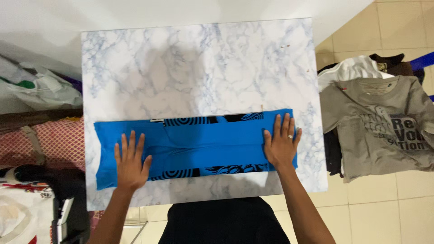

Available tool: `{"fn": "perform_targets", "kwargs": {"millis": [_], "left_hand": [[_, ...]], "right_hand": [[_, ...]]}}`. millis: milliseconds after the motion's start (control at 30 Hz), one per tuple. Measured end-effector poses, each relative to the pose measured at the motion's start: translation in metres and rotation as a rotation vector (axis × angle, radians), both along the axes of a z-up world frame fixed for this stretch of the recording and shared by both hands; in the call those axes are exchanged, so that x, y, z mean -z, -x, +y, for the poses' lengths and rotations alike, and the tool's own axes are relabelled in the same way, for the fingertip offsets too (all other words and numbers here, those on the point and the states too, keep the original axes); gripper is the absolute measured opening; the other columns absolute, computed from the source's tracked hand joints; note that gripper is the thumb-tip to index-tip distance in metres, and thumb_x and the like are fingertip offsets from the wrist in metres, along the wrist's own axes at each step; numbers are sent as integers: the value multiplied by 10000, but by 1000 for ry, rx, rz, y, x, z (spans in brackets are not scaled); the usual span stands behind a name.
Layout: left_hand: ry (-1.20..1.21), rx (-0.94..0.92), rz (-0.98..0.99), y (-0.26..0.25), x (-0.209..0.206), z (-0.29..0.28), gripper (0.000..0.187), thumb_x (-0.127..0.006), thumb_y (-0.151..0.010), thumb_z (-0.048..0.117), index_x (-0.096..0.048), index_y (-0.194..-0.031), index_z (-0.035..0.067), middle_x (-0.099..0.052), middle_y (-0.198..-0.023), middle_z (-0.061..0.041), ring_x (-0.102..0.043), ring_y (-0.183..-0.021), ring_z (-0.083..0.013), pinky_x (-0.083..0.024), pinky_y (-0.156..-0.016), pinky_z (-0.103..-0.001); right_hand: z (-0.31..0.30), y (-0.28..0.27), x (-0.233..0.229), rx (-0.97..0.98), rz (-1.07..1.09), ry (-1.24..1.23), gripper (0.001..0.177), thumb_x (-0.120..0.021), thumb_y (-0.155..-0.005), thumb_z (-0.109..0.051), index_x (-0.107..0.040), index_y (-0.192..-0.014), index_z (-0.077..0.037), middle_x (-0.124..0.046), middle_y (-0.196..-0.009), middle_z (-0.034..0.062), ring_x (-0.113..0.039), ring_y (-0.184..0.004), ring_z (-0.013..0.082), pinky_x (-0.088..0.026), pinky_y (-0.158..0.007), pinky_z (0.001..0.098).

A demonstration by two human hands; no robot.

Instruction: The person picks up two shirts from a chair and folds them one at a time on a table, before placing each folded shirt into a suitcase.

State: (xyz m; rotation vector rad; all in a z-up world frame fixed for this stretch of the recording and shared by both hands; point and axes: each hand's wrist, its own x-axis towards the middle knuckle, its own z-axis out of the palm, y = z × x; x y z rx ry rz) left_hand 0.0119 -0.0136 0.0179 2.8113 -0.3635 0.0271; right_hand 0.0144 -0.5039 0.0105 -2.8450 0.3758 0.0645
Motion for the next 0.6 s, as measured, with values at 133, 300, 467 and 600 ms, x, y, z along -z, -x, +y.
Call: {"fn": "perform_targets", "kwargs": {"millis": [133,300,467,600], "left_hand": [[36,-97,-7,13,8,-20,620,-427,-1043,450,-365,-1611,210,-255,-1711,-179,-190,-1586,-409,-90,-1273,-585],[-27,-128,-94,6,-12,-45,698,-538,-955,376,-384,-1582,110,-331,-1654,-206,-251,-1547,-398,-99,-1236,-620],[139,31,-138,-17,-38,-146,690,-672,-822,136,-491,-1484,76,-500,-1514,-157,-386,-1490,-354,-191,-1235,-623],[263,350,-121,-44,-34,-256,531,-670,-866,86,-591,-1391,96,-566,-1456,-125,-486,-1396,-303,-316,-1205,-552]], "right_hand": [[-10,-3,3,-49,-1,61,740,-270,-1058,-567,-246,-1630,-98,-160,-1702,189,-86,-1575,369,50,-1231,580],[-31,10,-13,26,-124,-82,700,-379,-1065,-490,-332,-1626,-74,-214,-1702,215,-120,-1585,370,25,-1221,622],[-49,57,-22,238,-192,-121,703,-587,-986,-426,-448,-1539,-15,-408,-1554,291,-319,-1469,452,-161,-1188,623],[-39,78,-17,373,-100,-55,725,-702,-892,-412,-524,-1474,-17,-533,-1348,268,-476,-1258,449,-351,-1031,598]]}}
